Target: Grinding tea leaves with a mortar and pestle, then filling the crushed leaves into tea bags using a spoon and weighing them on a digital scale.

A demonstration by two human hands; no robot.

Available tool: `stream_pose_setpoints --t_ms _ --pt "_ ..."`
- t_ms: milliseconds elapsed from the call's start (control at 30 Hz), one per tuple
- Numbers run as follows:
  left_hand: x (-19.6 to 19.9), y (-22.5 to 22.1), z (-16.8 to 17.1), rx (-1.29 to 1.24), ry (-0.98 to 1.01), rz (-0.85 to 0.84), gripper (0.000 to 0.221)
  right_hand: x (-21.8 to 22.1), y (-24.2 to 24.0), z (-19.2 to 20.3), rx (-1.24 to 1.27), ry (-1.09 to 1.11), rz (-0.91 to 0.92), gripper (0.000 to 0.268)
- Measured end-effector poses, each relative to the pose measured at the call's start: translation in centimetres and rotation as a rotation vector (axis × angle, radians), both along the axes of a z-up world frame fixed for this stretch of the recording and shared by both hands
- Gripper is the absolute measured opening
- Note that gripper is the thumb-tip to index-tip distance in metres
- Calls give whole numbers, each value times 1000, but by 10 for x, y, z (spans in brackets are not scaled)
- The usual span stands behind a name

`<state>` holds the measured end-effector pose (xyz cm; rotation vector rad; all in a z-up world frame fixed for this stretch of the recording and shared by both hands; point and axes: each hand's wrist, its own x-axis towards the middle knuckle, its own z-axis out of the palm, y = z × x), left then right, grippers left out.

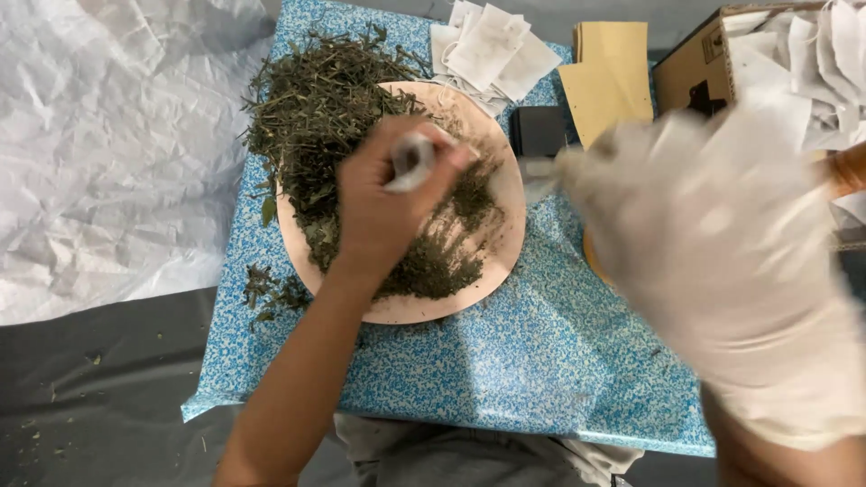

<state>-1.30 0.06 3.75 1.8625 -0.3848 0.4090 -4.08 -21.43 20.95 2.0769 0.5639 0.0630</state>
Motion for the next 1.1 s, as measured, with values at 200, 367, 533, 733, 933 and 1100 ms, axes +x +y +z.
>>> stream_pose_setpoints --t_ms 200,367,533,733,933,1100 --pt "4 8 0 -327 -21 60 11 -30 9 -98 1040 411 -13 38" --pt "1 8 5 -408 5 62 10 -28 -1 -125 1388 180 177 24" --pt "2 6 3 -414 4 40 10 -16 -14 -152 1142 -97 32 27" --pt "3 4 3 -394 58 72 9 -6 -13 -181 839 -307 90 45" --pt "1 3 2 -389 108 66 11 1 -21 -194 909 -258 81 48" --pt "8 -2 -4 -448 21 78 8 6 -25 -224 1105 -308 97 39"
